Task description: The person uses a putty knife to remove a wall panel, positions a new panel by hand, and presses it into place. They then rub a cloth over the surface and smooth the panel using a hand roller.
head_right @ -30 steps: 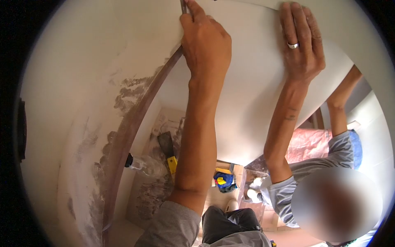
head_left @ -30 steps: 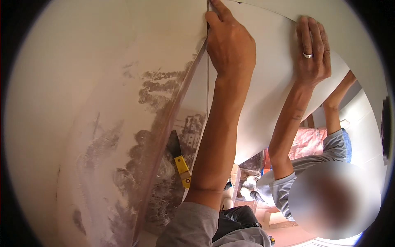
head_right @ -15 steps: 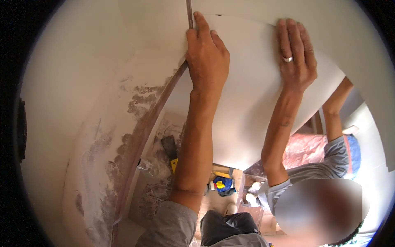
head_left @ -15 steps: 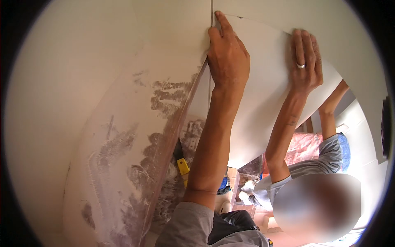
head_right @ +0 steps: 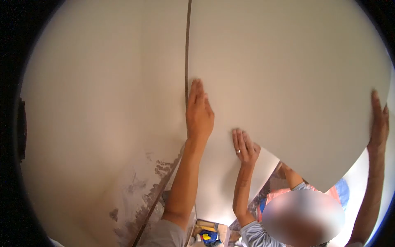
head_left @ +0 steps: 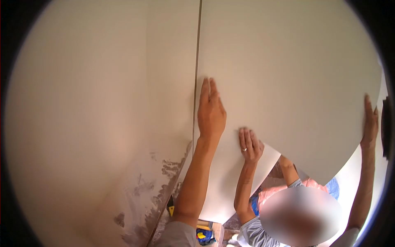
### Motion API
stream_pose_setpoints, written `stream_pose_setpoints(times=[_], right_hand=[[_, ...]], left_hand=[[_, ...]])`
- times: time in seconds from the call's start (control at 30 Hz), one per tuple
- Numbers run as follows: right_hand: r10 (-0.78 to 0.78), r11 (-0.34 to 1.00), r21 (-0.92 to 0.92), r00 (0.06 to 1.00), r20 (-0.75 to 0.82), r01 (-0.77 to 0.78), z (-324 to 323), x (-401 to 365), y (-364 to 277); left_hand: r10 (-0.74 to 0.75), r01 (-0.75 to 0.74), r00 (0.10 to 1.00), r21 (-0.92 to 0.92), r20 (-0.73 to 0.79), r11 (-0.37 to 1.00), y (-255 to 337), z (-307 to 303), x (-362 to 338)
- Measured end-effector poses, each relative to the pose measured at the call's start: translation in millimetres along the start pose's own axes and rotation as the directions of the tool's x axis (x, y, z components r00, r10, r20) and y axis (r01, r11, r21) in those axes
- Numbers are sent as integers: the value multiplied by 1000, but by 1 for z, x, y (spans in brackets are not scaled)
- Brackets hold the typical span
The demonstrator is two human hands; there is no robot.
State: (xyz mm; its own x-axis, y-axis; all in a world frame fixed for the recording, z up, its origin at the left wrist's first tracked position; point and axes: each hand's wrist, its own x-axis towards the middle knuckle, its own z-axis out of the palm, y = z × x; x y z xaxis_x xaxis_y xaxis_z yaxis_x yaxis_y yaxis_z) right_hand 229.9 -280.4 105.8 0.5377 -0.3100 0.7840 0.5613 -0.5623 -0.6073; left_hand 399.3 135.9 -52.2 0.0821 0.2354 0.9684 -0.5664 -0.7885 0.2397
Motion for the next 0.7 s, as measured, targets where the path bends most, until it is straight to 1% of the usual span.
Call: stream_pose_setpoints(times=[0.03,0.1,0.13,0.17,0.23,0.27,0.3,0.33,0.37,0.47,0.5,0.57,0.6,0.67,0.7], right_hand=[[-14,1000,-19,994,-107,12,10,-7,-5],[-6,992,121,993,-118,21,21,-14,-14],[3,980,197,994,-113,20,21,-18,-4],[5,967,256,998,-61,11,16,-15,3],[-4,961,277,1000,-28,12,10,-10,13],[-6,957,289,1000,-13,9,10,-9,17],[-1,958,285,999,-38,12,10,-10,18],[4,960,280,998,-60,13,10,-11,17],[11,962,273,997,-81,12,10,-13,18],[-26,951,304,995,-96,54,1,-17,28],[-31,963,261,993,-110,59,3,-22,21],[-31,962,264,991,-132,66,-4,-22,30],[-36,961,267,989,-146,75,-7,-21,33],[-45,936,341,992,-115,82,-7,-23,35],[-45,924,374,994,-98,78,-8,-24,36]], left_hand=[[31,-28,998,-45,59,999,6,4,22],[154,-154,987,-25,36,988,11,22,68],[213,-213,976,-3,32,977,14,32,80],[227,-229,973,64,34,971,13,37,102],[251,-254,967,196,44,947,12,47,143],[248,-254,967,212,55,944,9,51,160],[244,-254,967,229,68,940,5,51,176],[239,-252,968,247,81,936,3,52,185],[187,-222,971,267,148,938,7,48,184],[232,-270,958,261,166,927,3,44,187],[180,-223,968,273,174,936,9,45,188],[72,-122,982,299,174,947,25,48,191],[137,-175,978,254,160,951,22,51,198],[268,-285,956,174,119,943,16,57,220],[249,-263,962,134,114,955,14,57,226]])
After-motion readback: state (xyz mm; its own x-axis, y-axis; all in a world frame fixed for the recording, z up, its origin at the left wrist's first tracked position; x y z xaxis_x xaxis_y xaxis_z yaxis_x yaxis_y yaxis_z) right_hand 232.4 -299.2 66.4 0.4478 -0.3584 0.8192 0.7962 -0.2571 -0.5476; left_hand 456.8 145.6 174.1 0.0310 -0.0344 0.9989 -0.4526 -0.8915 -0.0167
